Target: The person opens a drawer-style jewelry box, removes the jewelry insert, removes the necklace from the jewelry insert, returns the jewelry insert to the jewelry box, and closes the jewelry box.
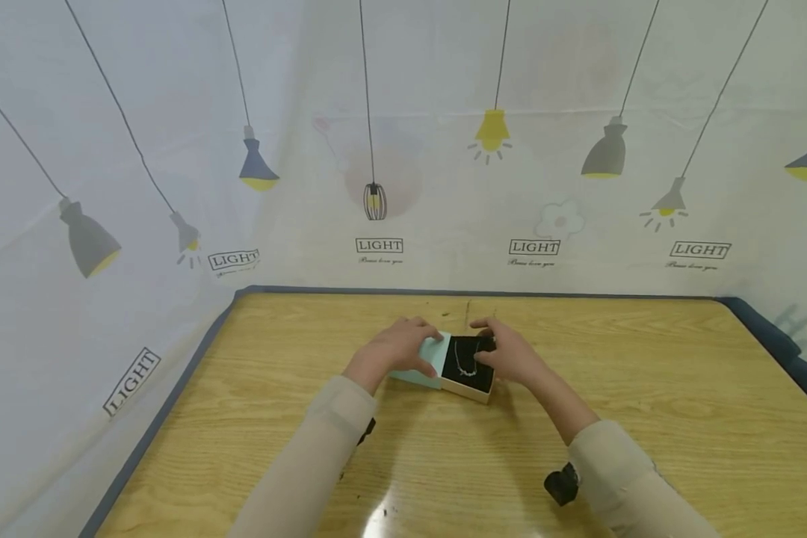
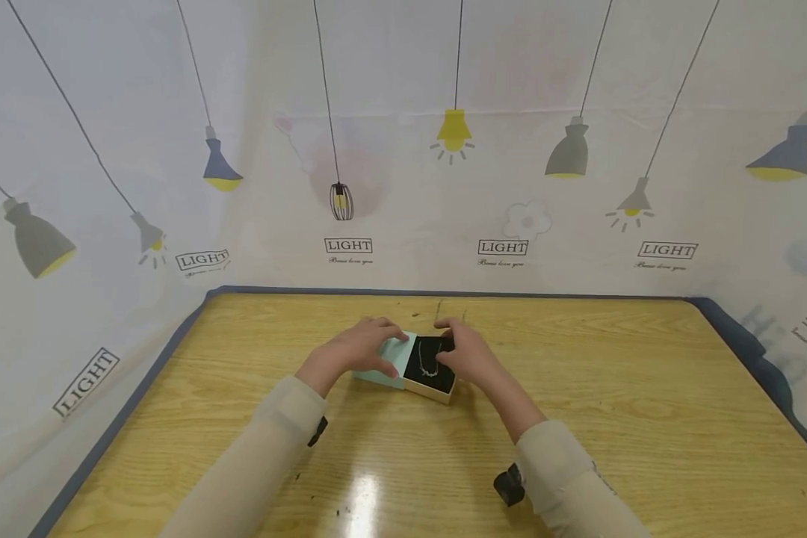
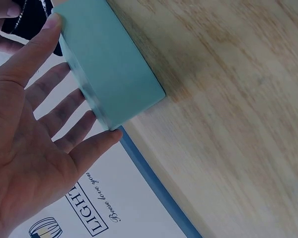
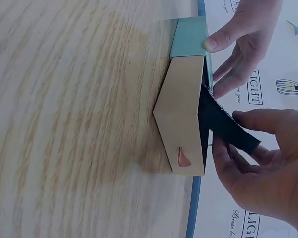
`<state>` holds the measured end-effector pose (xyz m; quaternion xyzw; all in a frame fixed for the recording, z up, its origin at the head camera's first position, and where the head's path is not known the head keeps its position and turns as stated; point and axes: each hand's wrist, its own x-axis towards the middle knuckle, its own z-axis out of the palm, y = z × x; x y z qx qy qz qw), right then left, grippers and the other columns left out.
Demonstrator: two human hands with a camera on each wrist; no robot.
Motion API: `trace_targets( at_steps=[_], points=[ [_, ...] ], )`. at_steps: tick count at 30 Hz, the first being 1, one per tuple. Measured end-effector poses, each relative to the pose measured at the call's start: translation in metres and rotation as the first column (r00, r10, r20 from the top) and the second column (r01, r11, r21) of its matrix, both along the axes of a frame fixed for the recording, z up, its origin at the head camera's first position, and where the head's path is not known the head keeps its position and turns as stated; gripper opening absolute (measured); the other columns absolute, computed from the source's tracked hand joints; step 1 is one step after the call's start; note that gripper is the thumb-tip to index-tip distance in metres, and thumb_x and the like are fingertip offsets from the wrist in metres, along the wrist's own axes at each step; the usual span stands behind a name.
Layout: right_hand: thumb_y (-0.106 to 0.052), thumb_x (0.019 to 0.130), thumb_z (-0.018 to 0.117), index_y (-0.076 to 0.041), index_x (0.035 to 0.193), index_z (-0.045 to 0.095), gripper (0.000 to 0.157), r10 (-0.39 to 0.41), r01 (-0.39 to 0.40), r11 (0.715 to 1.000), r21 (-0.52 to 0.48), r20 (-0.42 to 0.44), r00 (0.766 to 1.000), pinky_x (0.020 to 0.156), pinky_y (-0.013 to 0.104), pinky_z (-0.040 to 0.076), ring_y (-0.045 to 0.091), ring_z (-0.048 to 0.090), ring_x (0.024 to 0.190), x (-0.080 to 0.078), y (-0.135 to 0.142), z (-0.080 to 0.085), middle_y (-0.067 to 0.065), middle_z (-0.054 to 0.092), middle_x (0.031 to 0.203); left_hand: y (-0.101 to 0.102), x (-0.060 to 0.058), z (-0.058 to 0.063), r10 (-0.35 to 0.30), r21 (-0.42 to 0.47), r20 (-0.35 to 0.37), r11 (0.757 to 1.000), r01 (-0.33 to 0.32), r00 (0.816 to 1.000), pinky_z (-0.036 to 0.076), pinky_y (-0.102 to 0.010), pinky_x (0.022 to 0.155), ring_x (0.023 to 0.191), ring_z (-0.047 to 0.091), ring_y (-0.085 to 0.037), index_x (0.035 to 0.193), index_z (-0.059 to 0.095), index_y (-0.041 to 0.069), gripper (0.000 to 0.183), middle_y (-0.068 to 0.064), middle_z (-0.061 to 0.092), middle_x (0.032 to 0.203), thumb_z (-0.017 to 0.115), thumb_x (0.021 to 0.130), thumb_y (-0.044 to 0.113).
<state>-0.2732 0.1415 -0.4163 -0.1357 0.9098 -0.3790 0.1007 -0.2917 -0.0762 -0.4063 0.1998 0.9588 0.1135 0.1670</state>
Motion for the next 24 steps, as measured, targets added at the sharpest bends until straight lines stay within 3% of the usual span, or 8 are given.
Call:
trace_targets(
  at_steps=[3,6,12,19,24],
  points=[
    [-0.009,0.093,0.065,0.0,0.142,0.047,0.053,-0.018,0.018,0.999,-0.047,0.002,1.0,0.1,0.056,0.049,0.046,0.051,0.125,0.0021,0.0018,0.0015,0.028,0.053,0.139,-0.0003,0.0003,-0.0001,0.0,0.0,-0.001,1.0,0.0,1.0,0.039,-0.047,0.117,0.145,0.036,-0.027,0.144,0.052,0.026,0.068,-0.001,0.041,0.157,0.08,0.083,0.04],
    [-0.014,0.092,0.068,0.004,0.138,0.05,0.052,-0.045,0.045,0.996,-0.082,0.004,0.999,0.094,0.051,0.054,0.045,0.057,0.119,0.0041,0.0031,0.003,0.029,0.056,0.133,-0.0002,0.0005,-0.0002,-0.005,0.0,-0.001,1.0,0.005,1.0,0.039,-0.047,0.117,0.145,0.036,-0.028,0.144,0.052,0.026,0.068,-0.001,0.041,0.157,0.08,0.083,0.04],
    [-0.018,0.092,0.069,0.002,0.134,0.054,0.049,-0.098,0.101,0.993,-0.065,0.047,0.994,0.097,0.05,0.054,0.043,0.058,0.121,0.0034,0.0012,0.0048,0.026,0.059,0.128,-0.0001,0.0004,0.0003,-0.005,-0.005,-0.01,1.0,0.005,1.0,0.038,-0.047,0.118,0.145,0.036,-0.028,0.144,0.052,0.026,0.069,-0.001,0.041,0.157,0.08,0.083,0.04],
    [-0.006,0.094,0.066,0.002,0.133,0.053,0.042,-0.117,0.145,0.972,-0.183,0.152,0.981,0.074,0.036,0.064,0.032,0.07,0.096,0.006,-0.0011,0.0047,0.028,0.058,0.128,0.0003,0.0009,0.0002,-0.003,0.0,-0.007,1.0,0.003,1.0,0.038,-0.047,0.118,0.145,0.036,-0.028,0.144,0.052,0.026,0.068,-0.002,0.041,0.157,0.08,0.084,0.04],
    [-0.006,0.096,0.063,0.0,0.136,0.052,0.042,-0.134,0.17,0.962,-0.214,0.172,0.976,0.075,0.036,0.064,0.035,0.068,0.104,0.0063,0.0006,0.0027,0.027,0.056,0.133,0.0006,0.0011,0.0002,-0.007,-0.002,-0.013,1.0,0.007,1.0,0.038,-0.046,0.118,0.145,0.036,-0.028,0.145,0.052,0.026,0.068,-0.001,0.041,0.157,0.079,0.084,0.04]
  ],
)
